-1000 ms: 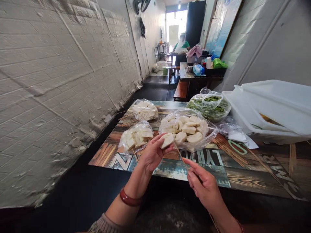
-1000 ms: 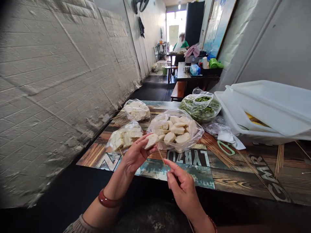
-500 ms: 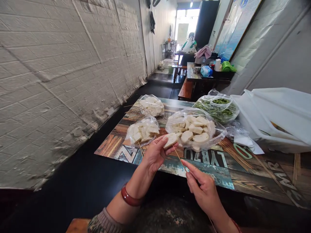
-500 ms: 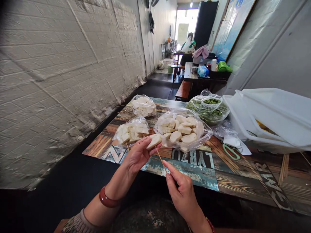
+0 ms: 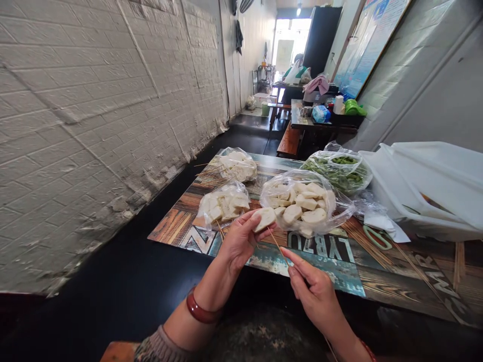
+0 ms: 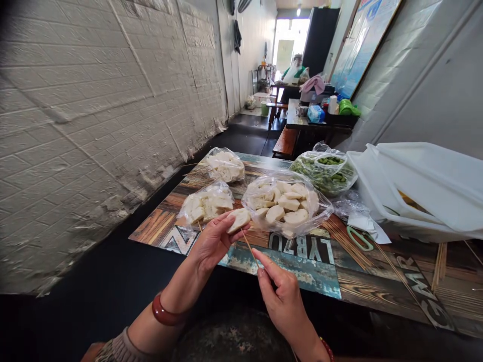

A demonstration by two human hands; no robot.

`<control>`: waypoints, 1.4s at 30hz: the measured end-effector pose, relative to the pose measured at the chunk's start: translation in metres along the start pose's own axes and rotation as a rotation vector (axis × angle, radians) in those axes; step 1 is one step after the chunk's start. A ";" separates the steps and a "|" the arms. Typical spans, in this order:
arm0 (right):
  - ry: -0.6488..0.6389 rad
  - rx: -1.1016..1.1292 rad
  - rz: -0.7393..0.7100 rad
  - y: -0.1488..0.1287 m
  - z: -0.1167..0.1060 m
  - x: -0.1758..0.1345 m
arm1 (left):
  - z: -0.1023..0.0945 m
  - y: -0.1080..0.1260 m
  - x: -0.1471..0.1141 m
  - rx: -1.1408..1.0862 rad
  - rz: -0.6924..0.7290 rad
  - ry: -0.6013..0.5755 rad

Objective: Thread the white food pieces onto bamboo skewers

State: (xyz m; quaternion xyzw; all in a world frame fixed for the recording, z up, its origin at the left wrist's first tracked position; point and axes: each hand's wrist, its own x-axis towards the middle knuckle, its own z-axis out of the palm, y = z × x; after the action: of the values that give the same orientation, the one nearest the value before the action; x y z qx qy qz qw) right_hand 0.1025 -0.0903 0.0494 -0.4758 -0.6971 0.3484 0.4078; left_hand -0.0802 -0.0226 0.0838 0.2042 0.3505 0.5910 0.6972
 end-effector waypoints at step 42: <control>0.129 0.011 -0.010 0.008 0.001 -0.005 | 0.015 -0.013 -0.025 0.188 0.068 -0.119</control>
State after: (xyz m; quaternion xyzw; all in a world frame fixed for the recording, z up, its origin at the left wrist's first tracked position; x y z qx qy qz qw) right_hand 0.1057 -0.0931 0.0412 -0.4917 -0.6697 0.3187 0.4562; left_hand -0.0619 -0.0473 0.0908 0.3153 0.3553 0.5656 0.6742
